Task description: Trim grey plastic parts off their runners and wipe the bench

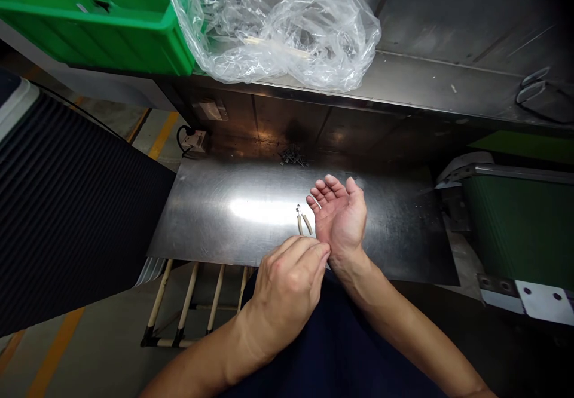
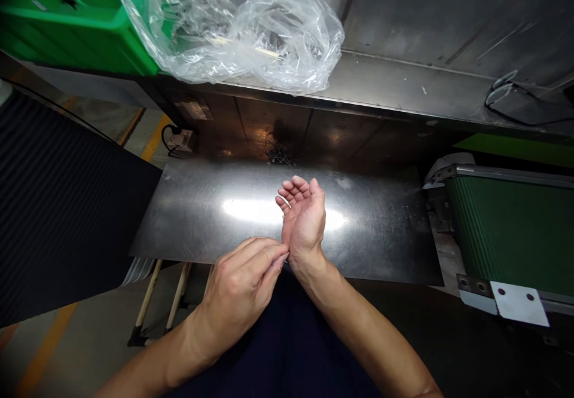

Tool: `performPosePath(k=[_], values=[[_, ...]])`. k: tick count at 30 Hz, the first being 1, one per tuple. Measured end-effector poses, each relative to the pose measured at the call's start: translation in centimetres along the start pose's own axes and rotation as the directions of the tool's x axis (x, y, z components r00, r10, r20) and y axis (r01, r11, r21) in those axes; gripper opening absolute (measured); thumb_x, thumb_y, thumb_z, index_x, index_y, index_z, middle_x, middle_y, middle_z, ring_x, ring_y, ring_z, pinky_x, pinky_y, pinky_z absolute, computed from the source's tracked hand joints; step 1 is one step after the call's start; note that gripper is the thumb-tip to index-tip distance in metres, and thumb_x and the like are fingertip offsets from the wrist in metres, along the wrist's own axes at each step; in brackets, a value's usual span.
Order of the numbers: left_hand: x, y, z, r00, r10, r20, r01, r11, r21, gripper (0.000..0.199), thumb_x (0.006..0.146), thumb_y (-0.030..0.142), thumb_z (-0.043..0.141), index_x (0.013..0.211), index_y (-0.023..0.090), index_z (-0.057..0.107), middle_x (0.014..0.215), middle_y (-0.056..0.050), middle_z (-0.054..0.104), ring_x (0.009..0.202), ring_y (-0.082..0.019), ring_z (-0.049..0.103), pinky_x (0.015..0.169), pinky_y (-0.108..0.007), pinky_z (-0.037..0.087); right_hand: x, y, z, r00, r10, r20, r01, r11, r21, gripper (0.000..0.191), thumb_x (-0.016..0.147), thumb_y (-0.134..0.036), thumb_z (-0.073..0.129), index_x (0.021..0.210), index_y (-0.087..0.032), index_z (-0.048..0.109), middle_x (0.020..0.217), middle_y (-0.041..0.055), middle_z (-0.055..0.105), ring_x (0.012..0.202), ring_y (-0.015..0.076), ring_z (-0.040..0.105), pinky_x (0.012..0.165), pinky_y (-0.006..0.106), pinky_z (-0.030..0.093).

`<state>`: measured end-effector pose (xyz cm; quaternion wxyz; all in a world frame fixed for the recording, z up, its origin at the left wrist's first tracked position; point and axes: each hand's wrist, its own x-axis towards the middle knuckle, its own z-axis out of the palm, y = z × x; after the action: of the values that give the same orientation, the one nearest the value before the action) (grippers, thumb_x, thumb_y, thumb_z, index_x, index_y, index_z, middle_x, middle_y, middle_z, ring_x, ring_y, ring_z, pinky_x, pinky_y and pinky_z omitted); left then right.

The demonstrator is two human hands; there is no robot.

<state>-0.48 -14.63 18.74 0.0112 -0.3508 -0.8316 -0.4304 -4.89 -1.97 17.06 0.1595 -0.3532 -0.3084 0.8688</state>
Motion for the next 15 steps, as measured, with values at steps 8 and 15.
performPosePath(k=[8,15], values=[[0.6,-0.1,-0.2,0.982,0.14,0.123,-0.172,0.935,0.31,0.017,0.091,0.007,0.055,0.079,0.016,0.064,0.073,-0.001,0.06,0.069,-0.018,0.057,0.062,-0.036,0.049,0.3,0.5,-0.2,0.998,-0.007,-0.062,0.003,0.998,-0.071,0.033,0.091,-0.05,0.051,0.087,-0.021,0.066,0.085,-0.0003,0.067,0.076,0.0113,0.064,0.071,0.024,0.051],[0.6,-0.9,1.1,0.997,0.065,-0.04,-0.059,0.989,0.134,0.016,0.09,0.009,0.055,0.077,0.016,0.062,0.074,-0.002,0.063,0.072,-0.017,0.059,0.067,-0.031,0.049,0.7,0.6,0.0,0.997,-0.001,-0.081,-0.002,0.999,-0.032,0.033,0.092,-0.049,0.05,0.087,-0.02,0.067,0.086,-0.0004,0.068,0.075,0.0111,0.064,0.07,0.024,0.051]])
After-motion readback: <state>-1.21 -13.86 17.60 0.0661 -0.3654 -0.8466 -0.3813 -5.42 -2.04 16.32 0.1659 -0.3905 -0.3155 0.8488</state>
